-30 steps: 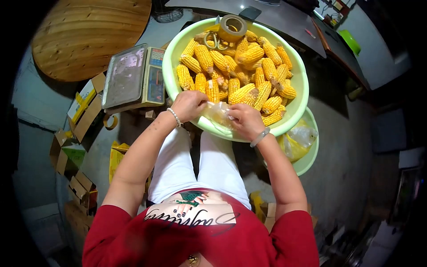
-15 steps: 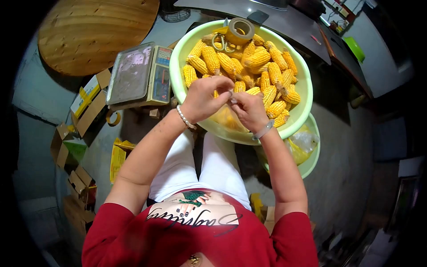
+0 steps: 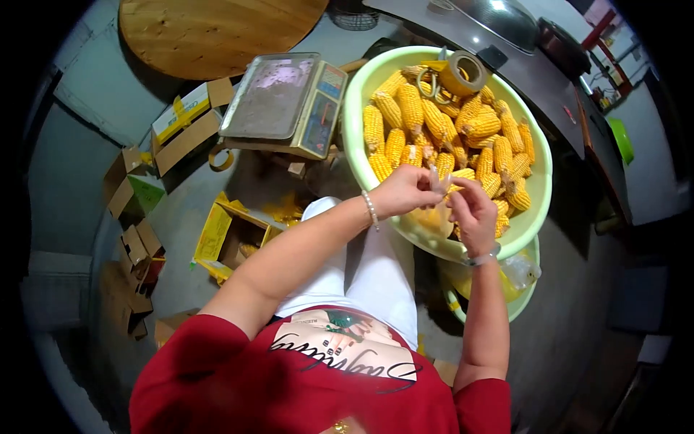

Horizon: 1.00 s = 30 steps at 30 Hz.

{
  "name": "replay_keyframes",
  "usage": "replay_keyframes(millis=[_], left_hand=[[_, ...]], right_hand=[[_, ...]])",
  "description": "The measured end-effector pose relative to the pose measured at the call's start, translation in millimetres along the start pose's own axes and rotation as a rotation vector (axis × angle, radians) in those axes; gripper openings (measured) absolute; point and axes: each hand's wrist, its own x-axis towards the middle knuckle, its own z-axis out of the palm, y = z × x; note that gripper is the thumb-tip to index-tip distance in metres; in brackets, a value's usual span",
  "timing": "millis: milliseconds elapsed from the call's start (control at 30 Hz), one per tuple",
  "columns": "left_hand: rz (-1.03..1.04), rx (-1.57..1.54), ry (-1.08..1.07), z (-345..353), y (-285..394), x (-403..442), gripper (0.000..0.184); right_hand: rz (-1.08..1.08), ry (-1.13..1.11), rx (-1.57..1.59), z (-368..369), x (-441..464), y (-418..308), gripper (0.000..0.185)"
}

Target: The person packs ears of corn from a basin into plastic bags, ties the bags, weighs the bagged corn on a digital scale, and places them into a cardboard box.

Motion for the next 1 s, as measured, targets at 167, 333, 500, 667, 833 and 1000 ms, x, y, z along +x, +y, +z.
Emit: replay_keyframes(millis=[167,333,500,667,833,1000], left_hand=[[0.131,-0.338,0.106,-17.0,21.5,-8.5,0.004],[0.167,-0.443,0.177,-53.2,65.4,-41.6,0.011],[0.255,-0.484,0.353,-97.4,94.4,-91.7,0.016],[0.217,-0.409,0.526,-151.8,79.6,-164.1,0.017],[0.196,-0.544,0.784,-209.4,19.5,-248.2,0.014],[0.083,-0.579,0.952,-246.7,-43.5,-320.0,0.009]], right_hand=[[0.086,0.067,0.012,-24.9,-6.6,31.5,0.019],[0.177,0.091,0.020,-26.2,-19.2,56.4,0.015],[0.179,0.083,-0.010,-24.1,-20.9,70.6,0.014],[0.234,0.048,-0.024,-24.4,-19.9,72.8,0.013],[0.262,0.018,-0.065,-23.4,-19.2,74.7,0.012],[0.309,0.007,-0.136,-21.3,-17.9,74.3,0.012]])
